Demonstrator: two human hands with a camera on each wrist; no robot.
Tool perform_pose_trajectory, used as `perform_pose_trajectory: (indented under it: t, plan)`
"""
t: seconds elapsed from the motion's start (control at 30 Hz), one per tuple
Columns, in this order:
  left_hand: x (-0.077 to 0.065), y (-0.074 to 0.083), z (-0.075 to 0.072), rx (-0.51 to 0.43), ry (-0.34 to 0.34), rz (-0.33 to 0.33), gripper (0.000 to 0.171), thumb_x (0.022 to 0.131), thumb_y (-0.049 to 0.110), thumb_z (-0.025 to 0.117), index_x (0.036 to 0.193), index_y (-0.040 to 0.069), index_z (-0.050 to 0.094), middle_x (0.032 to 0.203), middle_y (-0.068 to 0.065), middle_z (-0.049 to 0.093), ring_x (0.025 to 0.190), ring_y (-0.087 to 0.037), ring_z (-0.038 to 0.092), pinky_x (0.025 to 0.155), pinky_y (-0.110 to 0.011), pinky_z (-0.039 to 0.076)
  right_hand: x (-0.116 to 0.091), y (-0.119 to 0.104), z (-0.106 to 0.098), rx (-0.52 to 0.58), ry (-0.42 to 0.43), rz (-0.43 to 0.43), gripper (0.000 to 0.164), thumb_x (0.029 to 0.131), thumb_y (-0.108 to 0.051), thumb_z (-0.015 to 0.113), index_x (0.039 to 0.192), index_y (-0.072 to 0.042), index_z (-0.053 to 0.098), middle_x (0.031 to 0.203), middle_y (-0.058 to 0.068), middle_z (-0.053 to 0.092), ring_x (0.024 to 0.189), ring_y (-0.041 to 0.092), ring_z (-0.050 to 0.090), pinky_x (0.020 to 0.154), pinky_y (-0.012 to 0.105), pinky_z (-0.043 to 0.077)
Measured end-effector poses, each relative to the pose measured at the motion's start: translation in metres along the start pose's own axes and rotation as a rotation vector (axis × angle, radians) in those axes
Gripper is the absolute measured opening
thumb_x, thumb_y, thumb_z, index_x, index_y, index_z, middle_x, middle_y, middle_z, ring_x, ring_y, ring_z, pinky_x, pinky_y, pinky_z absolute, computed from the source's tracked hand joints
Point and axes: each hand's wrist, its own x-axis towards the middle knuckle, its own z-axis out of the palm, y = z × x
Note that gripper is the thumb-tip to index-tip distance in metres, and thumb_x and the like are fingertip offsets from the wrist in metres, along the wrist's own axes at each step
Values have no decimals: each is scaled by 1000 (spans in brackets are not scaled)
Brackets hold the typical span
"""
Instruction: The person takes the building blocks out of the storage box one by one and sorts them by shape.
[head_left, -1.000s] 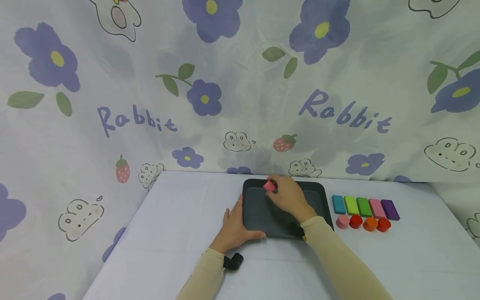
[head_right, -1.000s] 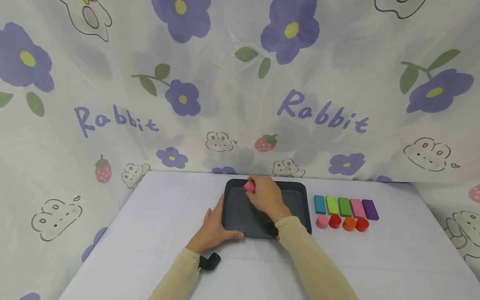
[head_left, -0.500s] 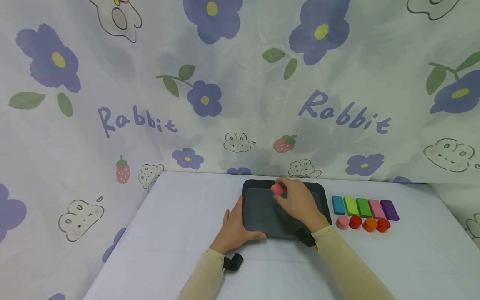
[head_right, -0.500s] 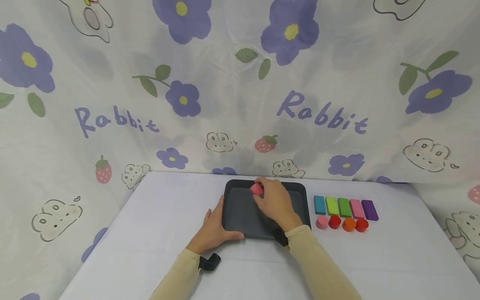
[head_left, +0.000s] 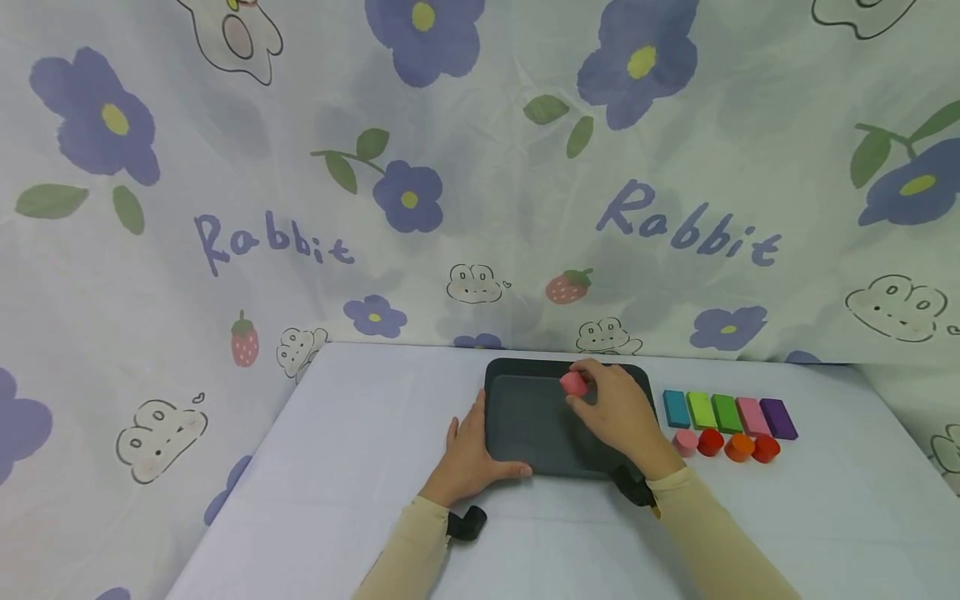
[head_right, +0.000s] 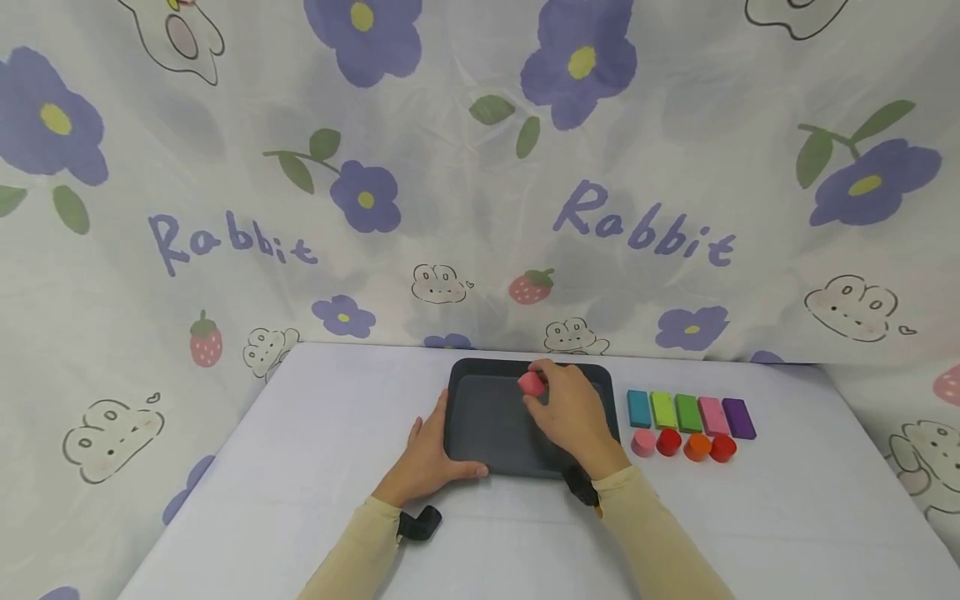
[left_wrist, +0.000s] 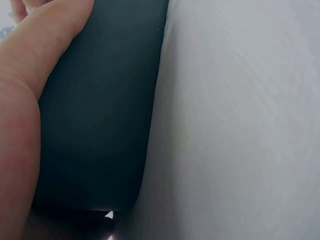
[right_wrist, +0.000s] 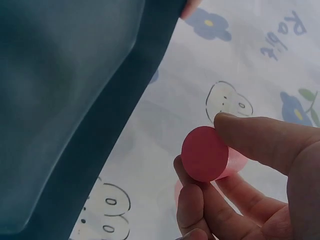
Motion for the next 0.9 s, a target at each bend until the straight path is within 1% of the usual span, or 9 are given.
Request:
perform_pose_trajectory:
  t: [0.17, 0.33, 0.4, 0.53, 0.63, 0.8, 0.9]
  plan:
    - [1, -1, 1, 2, 13, 14, 139, 67, 62, 87, 161, 2, 4, 167, -13, 16, 151, -26, 23, 120, -58, 1, -6, 7, -3, -13, 13, 22, 45, 84, -17, 82, 123, -4, 65, 105, 11, 71, 88, 25, 57, 71, 41, 52]
    - [1, -2, 1, 5, 7, 1, 139, 67, 61, 87, 161, 3, 2, 167, -11, 14, 152, -24, 21, 121, -55, -1, -14, 13, -9, -3, 26, 35, 46, 83, -16, 82, 124, -3, 63, 105, 12, 71, 89, 27, 58, 73, 45, 53]
    - [1, -1, 2, 0, 6, 7, 139, 67, 61, 87, 161, 3, 2, 167, -12, 15, 152, -25, 21, 121, -56, 0, -18, 14, -12, 4, 34, 39, 46, 84, -15, 82, 123, -3, 63, 104, 12, 70, 89, 28, 58, 73, 45, 53]
    - [1, -2, 2, -1, -5, 0, 140, 67, 62, 86, 161, 4, 1, 167, -11, 14, 152, -25, 20, 121, -55, -1, -25, 19, -17, 19, 51, 24, 45, 83, -12, 82, 123, -1, 62, 104, 13, 69, 89, 30, 59, 73, 45, 54]
    - [1, -3, 2, 6, -8, -14, 140, 67, 65, 85, 162, 6, 1, 168, -9, 14, 152, -24, 20, 121, -54, -2, -29, 23, -20, 29, 47, 19, 45, 84, -10, 81, 123, -1, 61, 105, 15, 69, 89, 30, 59, 74, 45, 55]
    - [-1, -1, 0, -9, -9, -3, 138, 68, 63, 86, 161, 5, 1, 167, -10, 14, 152, -26, 20, 121, -55, -2, -35, 31, -24, 17, 40, 54, 44, 85, -11, 80, 123, -1, 60, 105, 15, 68, 89, 30, 58, 74, 45, 53]
    - [-2, 0, -1, -16, -7, 7, 138, 69, 61, 86, 161, 4, 1, 167, -12, 14, 151, -28, 22, 121, -57, -2, -38, 34, -26, 7, 52, 60, 44, 84, -11, 80, 122, 0, 60, 104, 14, 68, 90, 30, 59, 75, 46, 52]
